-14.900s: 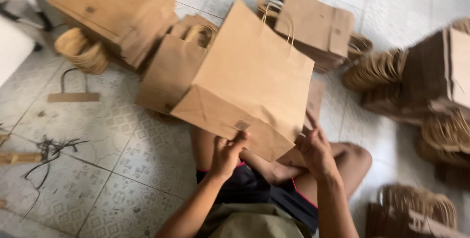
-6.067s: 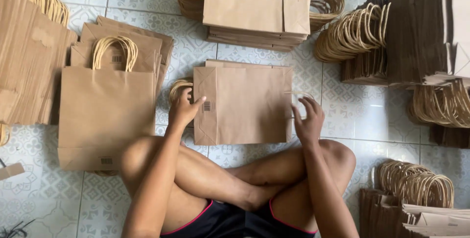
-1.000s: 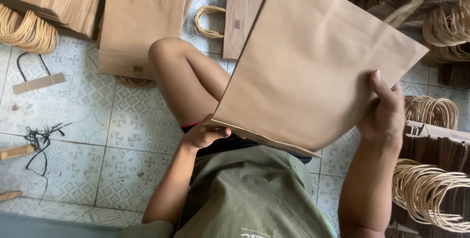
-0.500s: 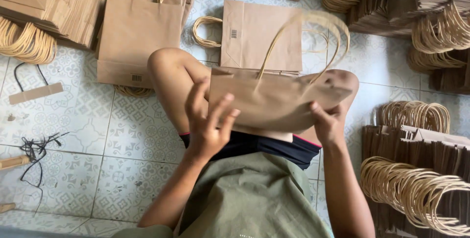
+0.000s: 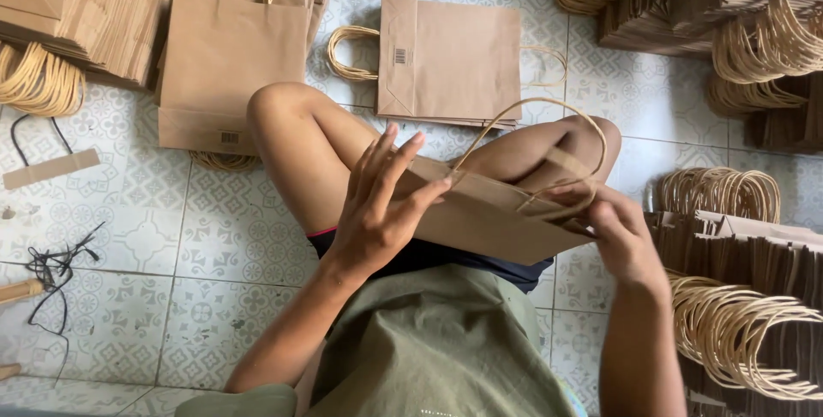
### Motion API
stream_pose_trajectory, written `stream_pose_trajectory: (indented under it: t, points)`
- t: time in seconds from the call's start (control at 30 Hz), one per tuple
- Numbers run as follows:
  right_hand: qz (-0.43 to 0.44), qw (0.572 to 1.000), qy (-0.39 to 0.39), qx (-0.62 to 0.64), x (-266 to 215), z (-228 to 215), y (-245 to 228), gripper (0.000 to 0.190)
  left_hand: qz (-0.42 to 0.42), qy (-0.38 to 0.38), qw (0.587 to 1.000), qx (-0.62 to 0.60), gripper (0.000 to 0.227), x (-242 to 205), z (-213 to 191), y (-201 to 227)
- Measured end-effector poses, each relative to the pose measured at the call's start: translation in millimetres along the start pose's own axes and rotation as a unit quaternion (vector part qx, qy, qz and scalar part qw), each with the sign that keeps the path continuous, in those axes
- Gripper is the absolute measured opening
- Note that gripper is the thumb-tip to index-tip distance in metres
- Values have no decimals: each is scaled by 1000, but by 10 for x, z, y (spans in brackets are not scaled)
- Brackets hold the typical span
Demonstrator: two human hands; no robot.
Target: The person is sitting on the floor and assembling paper bags by opening them up from their flat state and stacking them.
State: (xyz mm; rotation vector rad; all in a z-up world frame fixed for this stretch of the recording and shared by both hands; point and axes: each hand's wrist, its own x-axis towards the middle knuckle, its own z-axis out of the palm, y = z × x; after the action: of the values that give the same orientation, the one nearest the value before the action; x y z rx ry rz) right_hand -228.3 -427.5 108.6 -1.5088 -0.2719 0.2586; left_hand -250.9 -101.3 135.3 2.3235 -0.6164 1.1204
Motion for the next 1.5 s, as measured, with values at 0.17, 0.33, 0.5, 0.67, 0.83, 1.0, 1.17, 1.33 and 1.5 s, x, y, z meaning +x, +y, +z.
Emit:
stream_pose_trajectory:
  t: [0.17, 0.33, 0.5, 0.67, 0.83, 1.0, 1.17, 1.33, 1.5]
  points:
    - [159, 941, -149, -259, 208, 193, -725, 43, 12, -52, 998, 25, 15, -110, -160, 95]
    - [110, 874, -309, -359, 483, 437, -1019, 40, 93, -75, 987, 108, 22, 74, -379, 251]
    - [-131, 891, -248, -358, 687, 688, -1256, 17, 174, -259, 947, 80, 21, 429, -723, 413]
    - [-132, 879, -160, -429, 713, 836, -1685, 18, 173, -362, 906, 134, 14, 531, -799, 641]
    - [-210, 864, -143, -434, 725, 727, -1782, 36, 126, -432, 877, 167, 16, 308, -631, 672]
    - [-255, 800, 11, -542, 627, 764, -1765, 20, 129, -470, 863, 134, 14, 298, -651, 629]
    - [-252, 791, 33, -557, 525, 743, -1727, 34, 98, -530, 842, 17, 12, 489, -863, 660]
    - [-277, 764, 44, -580, 469, 707, -1740, 30, 110, -557, 823, -19, 13, 540, -986, 692]
    - [-166, 869, -64, -463, 530, 749, -1955, 28, 126, -543, 828, -53, 15, 695, -1105, 600]
